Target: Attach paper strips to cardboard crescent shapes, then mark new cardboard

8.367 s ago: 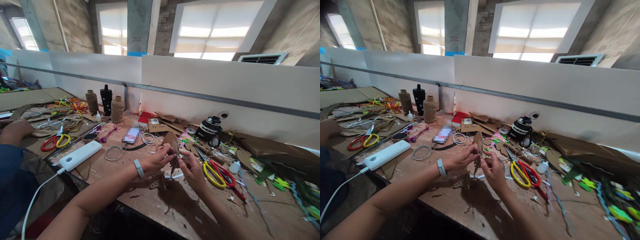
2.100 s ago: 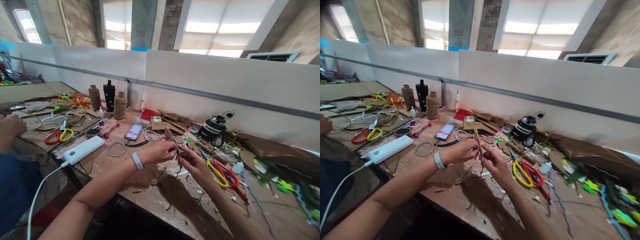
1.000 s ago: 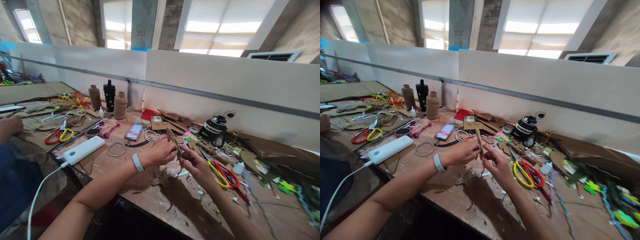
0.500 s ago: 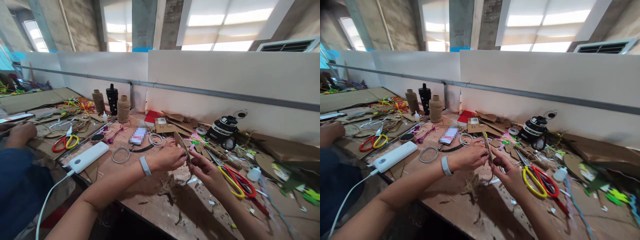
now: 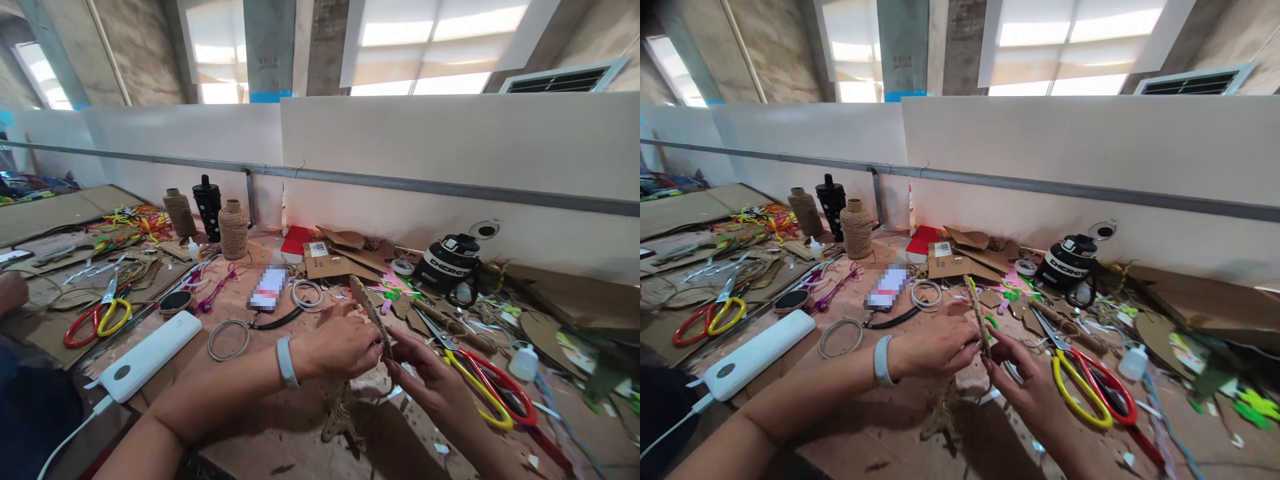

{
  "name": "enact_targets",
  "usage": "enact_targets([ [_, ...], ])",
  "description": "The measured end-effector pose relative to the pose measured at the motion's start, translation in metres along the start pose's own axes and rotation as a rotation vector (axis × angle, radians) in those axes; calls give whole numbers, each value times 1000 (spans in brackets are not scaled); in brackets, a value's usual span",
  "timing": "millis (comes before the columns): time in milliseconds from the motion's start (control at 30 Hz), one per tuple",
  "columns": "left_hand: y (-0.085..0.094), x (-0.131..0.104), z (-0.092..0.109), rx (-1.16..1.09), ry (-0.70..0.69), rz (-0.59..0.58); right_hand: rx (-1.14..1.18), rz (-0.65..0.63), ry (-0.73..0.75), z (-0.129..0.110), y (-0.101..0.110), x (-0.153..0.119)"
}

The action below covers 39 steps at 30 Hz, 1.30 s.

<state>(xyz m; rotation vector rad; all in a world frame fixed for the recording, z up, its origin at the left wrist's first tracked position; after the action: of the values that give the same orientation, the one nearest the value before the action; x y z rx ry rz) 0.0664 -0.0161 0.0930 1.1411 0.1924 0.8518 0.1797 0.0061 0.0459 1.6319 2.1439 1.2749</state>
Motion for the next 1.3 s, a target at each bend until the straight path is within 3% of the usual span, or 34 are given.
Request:
enact_targets([
  [367, -20, -1, -11, 69, -82, 88, 17, 42, -11, 13, -6, -3],
  [667, -14, -5, -4, 101, -83, 114, 27, 39, 19, 11, -6, -6],
  [833, -7, -7, -4, 56, -68, 224, 20, 41, -2, 11, -10, -8],
  [1033, -6, -12, -9, -52, -68, 374, -120, 90, 99, -6, -5, -8],
  [1300, -2, -14, -19, -359, 41, 425, -244, 202, 209, -31, 7, -8],
])
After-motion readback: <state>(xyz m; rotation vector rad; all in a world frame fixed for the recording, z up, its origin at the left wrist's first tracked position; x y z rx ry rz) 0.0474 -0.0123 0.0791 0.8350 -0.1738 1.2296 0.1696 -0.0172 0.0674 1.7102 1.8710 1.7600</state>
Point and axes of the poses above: each hand's wrist, its own x-axis towards the middle knuckle, its own y-axis out of the back of the hand, z = x × y, the point moved 9 cm from there along x, towards the middle knuckle, and after that the axes turned 15 degrees about -x, right-handed, at the moved point
